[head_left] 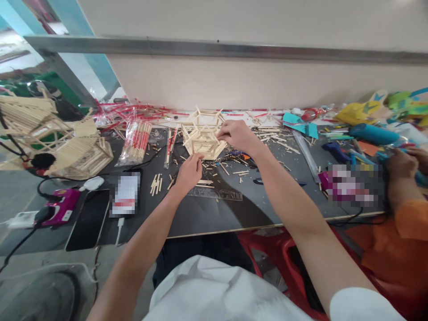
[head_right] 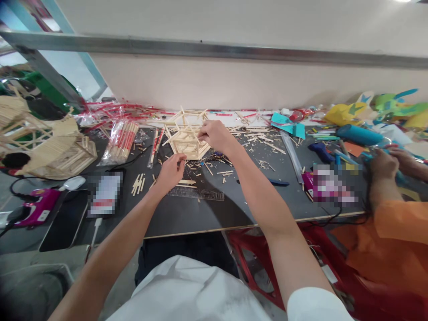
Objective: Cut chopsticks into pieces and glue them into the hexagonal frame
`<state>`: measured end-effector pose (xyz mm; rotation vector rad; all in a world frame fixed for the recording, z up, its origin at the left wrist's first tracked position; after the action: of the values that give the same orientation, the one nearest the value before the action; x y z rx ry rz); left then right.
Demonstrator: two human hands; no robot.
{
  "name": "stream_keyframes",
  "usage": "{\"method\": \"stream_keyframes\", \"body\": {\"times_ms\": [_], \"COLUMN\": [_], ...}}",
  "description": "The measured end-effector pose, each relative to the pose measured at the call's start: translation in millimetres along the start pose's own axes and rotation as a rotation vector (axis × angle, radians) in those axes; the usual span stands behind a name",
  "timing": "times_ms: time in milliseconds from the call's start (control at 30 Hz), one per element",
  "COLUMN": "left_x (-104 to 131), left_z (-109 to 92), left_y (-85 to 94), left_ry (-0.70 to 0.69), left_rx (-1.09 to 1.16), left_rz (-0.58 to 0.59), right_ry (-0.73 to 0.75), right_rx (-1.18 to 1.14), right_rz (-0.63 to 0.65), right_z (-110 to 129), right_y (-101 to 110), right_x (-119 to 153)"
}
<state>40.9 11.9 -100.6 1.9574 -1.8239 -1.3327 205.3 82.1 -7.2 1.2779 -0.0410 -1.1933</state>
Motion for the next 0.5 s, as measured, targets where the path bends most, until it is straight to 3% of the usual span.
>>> {"method": "stream_keyframes", "body": {"times_ms": [167, 300, 500], "left_x": [-17, -33, -51], "left_z": [-25, -40, -51], "left_y": [11.9, 17.0, -2.7], "left_ry": [-0.120, -0.137, -0.094], "left_rx": [-0.026, -0.037, -0.172], "left_rz": [-0.101, -0.181, -0.084], "right_ry": [0.020, -0.043, -0.287], "right_rx": [-0.014, -0.118, -0.652], "right_rz": [-0.041, -0.159, -0.266], "right_z": [15, 20, 29], "right_y": [2, 5, 15], "right_x": [9, 16, 39]}}
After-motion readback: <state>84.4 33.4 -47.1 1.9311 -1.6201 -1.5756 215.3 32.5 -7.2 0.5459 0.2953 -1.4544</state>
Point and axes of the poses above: each hand's wrist, its own x-axis away from the middle knuckle, its own y-axis out of the back of the hand, z = x × y, the point moved 7 cm from there along -x, towards the middle knuckle, and after that the axes turned 8 degrees about -z, right-handed, at the moved point
